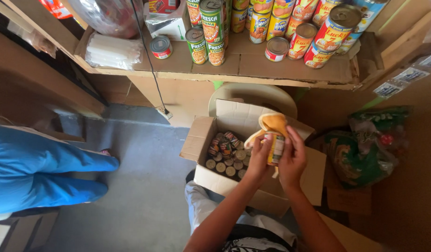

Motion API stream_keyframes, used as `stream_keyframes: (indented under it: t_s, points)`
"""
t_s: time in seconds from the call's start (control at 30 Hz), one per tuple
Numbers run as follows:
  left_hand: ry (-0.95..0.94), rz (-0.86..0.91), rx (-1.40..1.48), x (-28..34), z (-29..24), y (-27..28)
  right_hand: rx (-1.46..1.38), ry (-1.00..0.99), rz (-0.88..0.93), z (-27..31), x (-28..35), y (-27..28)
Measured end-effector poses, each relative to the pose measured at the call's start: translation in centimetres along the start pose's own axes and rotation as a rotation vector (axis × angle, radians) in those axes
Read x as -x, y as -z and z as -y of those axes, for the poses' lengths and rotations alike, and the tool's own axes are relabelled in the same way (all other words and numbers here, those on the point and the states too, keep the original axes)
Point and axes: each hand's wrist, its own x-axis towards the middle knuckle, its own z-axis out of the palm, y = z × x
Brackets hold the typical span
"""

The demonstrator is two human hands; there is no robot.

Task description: Wipe canned goods with a cloth and place them onto a shelf in a store.

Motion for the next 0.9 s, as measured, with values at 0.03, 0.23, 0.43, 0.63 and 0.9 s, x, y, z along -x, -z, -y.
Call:
stream_keyframes:
  t_s: [0.03,0.23,0.43,0.63,0.9]
  points:
    - [0.007,0.001,-0.002,0.3,0.0,-0.3,0.003,-0.004,-0.006,0.4,0.4,0.2]
    - [0.060,-0.122,0.098,-0.3,-1.2,-0.8,0.053,-0.031,0.039,-3.1,5.1,1.9]
    - [0.188,-0.138,0.303,-2.4,-3.1,2.2,0.172,0.166,0.257,-9.0,8.0,2.9]
    - [-0.081,-0.034,0.225,-2.7,-4.0,7.0,0.040,-0.036,0.504,-12.9,3.9,0.3]
    - [-0.107,-0.050,0.079,-3.7,-7.3,5.1,-0.346,-0.403,0.624,-6.4,-4.6,-2.8]
